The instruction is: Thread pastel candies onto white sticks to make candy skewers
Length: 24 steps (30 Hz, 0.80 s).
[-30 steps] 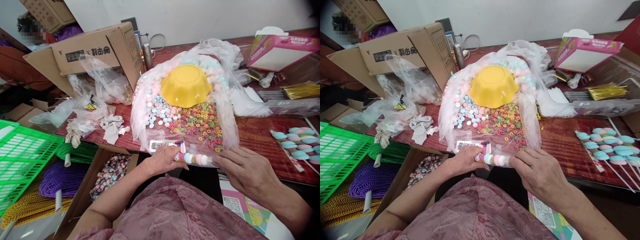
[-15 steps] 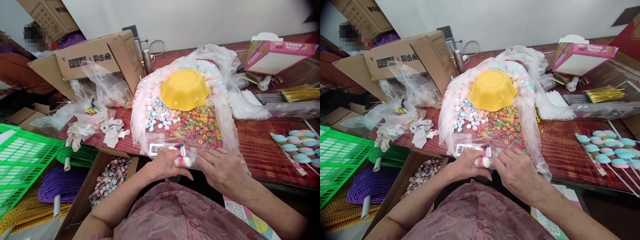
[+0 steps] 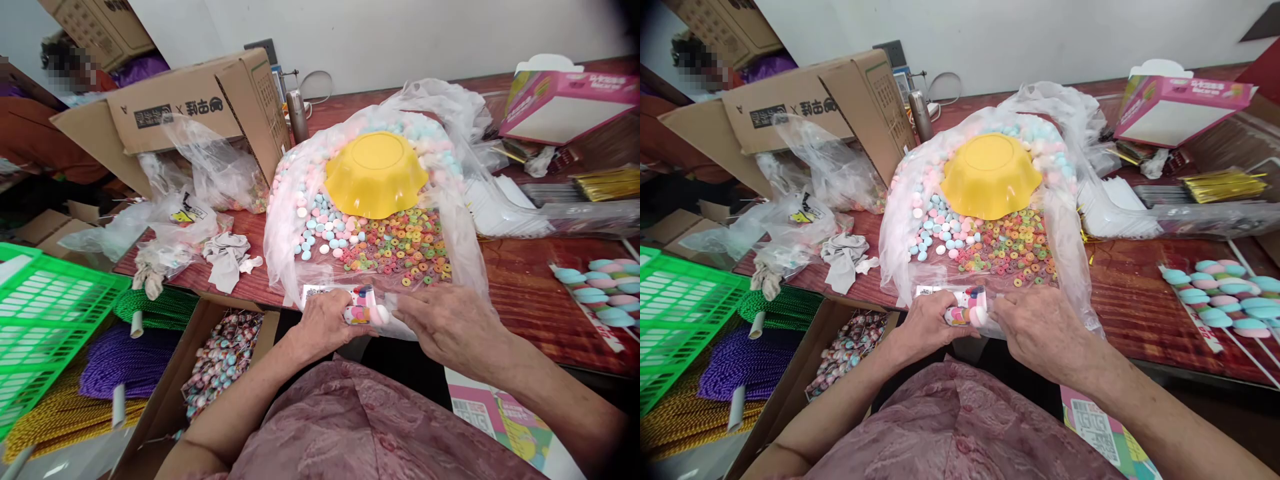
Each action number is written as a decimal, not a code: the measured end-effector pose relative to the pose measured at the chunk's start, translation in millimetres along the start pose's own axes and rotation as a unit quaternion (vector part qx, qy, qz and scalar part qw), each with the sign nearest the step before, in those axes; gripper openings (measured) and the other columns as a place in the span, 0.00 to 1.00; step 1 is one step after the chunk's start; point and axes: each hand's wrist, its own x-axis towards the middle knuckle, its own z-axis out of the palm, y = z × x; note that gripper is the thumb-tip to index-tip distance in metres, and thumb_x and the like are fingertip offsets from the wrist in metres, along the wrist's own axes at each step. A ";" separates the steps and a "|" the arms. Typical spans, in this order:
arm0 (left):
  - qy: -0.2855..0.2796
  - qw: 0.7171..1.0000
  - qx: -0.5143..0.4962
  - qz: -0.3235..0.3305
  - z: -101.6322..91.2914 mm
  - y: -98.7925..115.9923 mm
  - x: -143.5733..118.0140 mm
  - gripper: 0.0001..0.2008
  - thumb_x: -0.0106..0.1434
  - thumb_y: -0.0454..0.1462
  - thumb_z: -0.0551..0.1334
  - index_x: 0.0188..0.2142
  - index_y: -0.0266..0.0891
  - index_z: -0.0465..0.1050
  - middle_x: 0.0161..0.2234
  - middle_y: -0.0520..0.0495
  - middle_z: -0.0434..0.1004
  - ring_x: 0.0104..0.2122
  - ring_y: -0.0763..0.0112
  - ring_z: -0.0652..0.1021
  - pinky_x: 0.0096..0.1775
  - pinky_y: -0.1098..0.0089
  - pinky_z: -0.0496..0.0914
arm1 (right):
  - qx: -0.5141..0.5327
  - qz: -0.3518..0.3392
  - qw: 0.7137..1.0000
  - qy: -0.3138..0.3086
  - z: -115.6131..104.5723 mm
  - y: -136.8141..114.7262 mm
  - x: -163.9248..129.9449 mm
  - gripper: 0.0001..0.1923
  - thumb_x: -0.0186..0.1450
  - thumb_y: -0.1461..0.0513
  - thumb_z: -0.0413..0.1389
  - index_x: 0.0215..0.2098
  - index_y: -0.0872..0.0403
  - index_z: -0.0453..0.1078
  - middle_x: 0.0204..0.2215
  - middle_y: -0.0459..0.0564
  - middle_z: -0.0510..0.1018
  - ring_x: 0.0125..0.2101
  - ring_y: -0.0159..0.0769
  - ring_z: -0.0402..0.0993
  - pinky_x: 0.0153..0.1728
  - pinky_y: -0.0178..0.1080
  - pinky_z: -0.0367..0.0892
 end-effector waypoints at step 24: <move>-0.043 0.986 -0.157 -0.033 -0.6 9.1 -0.9 0.23 0.50 0.49 0.74 0.42 0.39 0.77 0.33 0.50 0.80 0.31 0.67 0.76 0.35 0.70 0.66 | 0.070 -0.075 0.992 0.074 -1.2 5.8 10.2 0.13 0.70 0.66 0.46 0.31 0.55 0.69 0.26 0.49 0.75 0.27 0.34 0.67 0.32 0.39 0.56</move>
